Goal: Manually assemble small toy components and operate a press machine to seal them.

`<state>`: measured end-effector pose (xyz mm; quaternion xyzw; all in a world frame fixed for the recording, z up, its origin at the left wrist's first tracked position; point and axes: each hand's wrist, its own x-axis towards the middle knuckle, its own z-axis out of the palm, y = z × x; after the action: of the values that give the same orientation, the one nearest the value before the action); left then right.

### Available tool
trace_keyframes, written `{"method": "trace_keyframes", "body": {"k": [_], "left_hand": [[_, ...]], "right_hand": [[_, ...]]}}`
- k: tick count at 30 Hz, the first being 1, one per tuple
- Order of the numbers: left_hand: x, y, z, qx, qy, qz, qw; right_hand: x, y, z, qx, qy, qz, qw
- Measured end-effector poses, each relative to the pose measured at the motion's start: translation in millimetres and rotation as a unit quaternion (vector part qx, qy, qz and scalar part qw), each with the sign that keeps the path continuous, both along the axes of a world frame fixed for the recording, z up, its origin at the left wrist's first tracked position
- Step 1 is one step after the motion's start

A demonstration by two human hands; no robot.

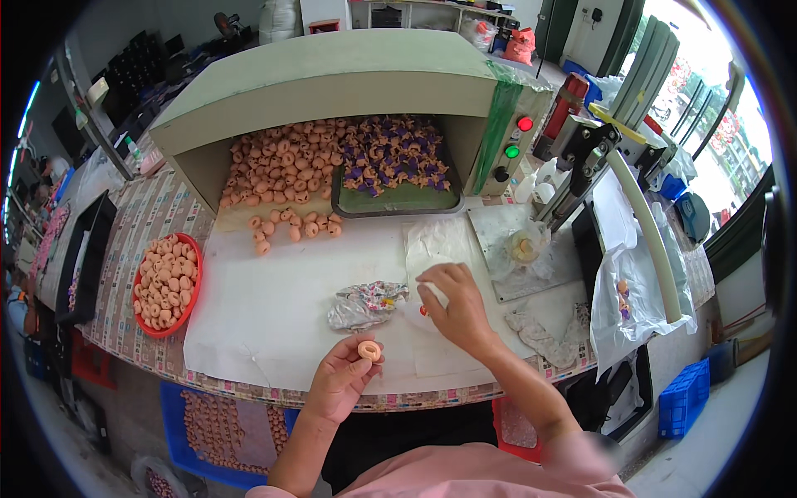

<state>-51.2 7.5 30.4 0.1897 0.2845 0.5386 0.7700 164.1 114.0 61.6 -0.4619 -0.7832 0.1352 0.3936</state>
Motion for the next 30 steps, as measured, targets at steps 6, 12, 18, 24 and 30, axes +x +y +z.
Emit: {"method": "trace_keyframes", "body": {"k": [6, 12, 18, 24, 30], "left_hand": [[-3, -23, 13, -0.007, -0.038, -0.01, 0.999], [-2, -40, 26, -0.003, -0.067, -0.016, 0.998], [-18, -50, 27, -0.016, -0.074, 0.004, 0.997], [-15, -20, 19, -0.008, -0.07, 0.009, 0.997], [0, 7, 7, -0.004, -0.046, -0.012, 0.999]], "right_hand": [[-30, 122, 12, 0.054, -0.039, -0.012, 0.998], [-70, 196, -13, 0.097, -0.181, 0.043, 0.978], [-79, 195, 12, 0.01, -0.317, 0.055, 0.947], [-51, 129, 31, -0.184, 0.124, 0.105, 0.969], [-16, -22, 29, -0.348, 0.247, 0.176, 0.887]]}}
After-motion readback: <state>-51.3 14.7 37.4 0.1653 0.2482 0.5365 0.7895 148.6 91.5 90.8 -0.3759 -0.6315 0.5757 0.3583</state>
